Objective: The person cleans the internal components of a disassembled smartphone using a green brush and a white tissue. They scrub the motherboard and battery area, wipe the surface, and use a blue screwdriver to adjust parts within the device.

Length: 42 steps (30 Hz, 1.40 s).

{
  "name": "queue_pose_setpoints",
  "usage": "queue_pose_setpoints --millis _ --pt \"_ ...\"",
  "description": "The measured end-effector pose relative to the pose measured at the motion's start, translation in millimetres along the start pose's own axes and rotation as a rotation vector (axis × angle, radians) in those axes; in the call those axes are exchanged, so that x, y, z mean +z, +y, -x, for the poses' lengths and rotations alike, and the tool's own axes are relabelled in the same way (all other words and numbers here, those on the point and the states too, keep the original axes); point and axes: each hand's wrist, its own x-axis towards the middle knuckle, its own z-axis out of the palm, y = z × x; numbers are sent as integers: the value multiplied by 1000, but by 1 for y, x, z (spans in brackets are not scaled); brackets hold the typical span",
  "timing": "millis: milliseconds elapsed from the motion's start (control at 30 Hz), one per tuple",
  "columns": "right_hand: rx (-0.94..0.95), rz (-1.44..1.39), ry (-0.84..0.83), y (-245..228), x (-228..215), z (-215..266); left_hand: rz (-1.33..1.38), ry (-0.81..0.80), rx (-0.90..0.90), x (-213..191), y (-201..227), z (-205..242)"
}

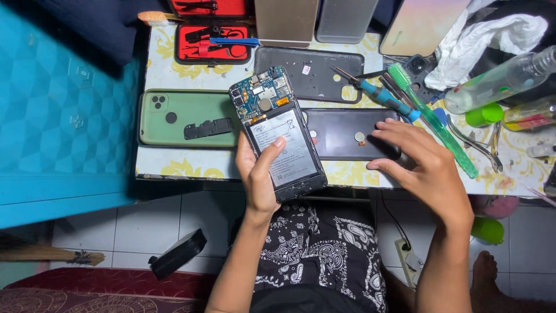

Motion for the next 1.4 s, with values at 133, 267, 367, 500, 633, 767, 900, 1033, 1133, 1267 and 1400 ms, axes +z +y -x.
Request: queue_pose_setpoints --millis 133,267,367,500,633,767,900,1033,1133,1267,1400 --pt "-54 -19 127 2 1 4 -67 -22 -6 9 5 -2" --pt "-26 18 166 -4 4 6 102 -86 -51 25 3 -7" --pt "17 19 202 0 15 9 354 -136 -204 37 8 -11" --pt "23 -31 339 8 29 13 464 -155 -339 41 -2 -15" --pt "69 9 340 1 34 14 571 -382 -416 18 -18 -21" --pt "44 46 347 1 36 10 636 -357 -476 7 -24 -21" --pt "41 65 324 1 35 9 634 -314 -525 5 -24 -23" --pt "54 67 310 -4 35 9 717 -450 -638 9 -18 -20" --pt "104 39 344 -7 32 9 729 -463 -657 5 -23 -21" --pt "32 53 301 -25 31 -15 744 -506 -686 4 -22 -20" --pt "-72 76 175 -45 32 -41 567 -427 -716 -1 -28 -19"
